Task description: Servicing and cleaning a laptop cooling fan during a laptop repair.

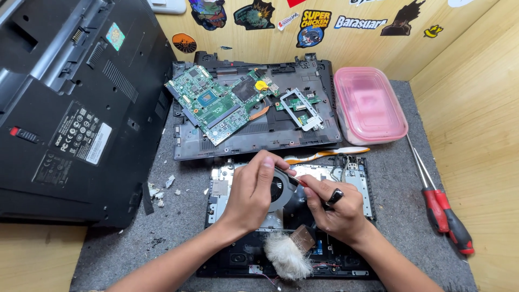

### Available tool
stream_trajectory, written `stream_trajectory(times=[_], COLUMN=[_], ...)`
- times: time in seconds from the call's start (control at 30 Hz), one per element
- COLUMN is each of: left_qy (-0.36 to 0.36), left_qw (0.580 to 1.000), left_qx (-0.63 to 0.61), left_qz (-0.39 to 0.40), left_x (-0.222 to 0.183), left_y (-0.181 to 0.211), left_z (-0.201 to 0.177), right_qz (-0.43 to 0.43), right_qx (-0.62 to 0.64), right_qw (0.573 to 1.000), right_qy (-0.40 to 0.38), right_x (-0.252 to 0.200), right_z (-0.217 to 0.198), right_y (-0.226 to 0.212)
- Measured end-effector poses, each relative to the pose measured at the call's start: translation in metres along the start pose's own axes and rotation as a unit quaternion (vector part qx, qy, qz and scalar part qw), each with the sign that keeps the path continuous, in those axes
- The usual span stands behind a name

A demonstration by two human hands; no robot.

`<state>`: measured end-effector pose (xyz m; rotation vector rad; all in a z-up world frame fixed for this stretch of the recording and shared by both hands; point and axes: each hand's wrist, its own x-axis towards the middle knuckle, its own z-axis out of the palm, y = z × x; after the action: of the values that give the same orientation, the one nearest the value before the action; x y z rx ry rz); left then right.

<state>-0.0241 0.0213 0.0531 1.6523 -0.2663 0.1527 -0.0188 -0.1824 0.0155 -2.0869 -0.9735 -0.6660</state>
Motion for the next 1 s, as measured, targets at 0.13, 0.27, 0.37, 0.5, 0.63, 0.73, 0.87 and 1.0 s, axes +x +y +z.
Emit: stream_trajectory(times=[0.13,0.27,0.37,0.5,0.63,0.73,0.87,1.0], left_qy=[-0.001,0.011,0.024,0.033,0.04,0.042,0.054,0.056], left_qw=[0.999,0.999,0.997,0.997,0.995,0.995,0.997,0.996], left_qx=[0.034,0.046,0.073,0.074,0.086,0.091,0.054,0.061], left_qz=[0.007,0.007,0.001,-0.013,-0.011,-0.009,0.031,0.028], left_x=[-0.001,-0.004,-0.007,-0.008,-0.01,-0.01,-0.005,-0.009], left_y=[-0.001,-0.007,-0.008,-0.007,-0.007,-0.005,-0.006,-0.007], left_z=[0.0,0.003,0.005,0.007,0.007,0.006,0.005,0.006], right_qz=[0.004,0.004,0.009,0.003,-0.013,-0.016,0.049,0.046], right_qx=[-0.005,-0.001,0.002,-0.002,-0.007,-0.013,0.053,0.049], right_qw=[1.0,1.0,1.0,1.0,1.0,1.0,0.997,0.997], right_qy=[-0.004,-0.012,-0.014,-0.011,-0.02,-0.022,0.041,0.048], right_x=[-0.005,-0.006,-0.015,-0.019,-0.019,-0.019,-0.007,0.005], right_z=[0.002,0.003,0.008,0.01,0.012,0.013,0.018,0.013], right_y=[0.003,0.003,0.007,0.008,0.007,0.007,-0.001,-0.013])
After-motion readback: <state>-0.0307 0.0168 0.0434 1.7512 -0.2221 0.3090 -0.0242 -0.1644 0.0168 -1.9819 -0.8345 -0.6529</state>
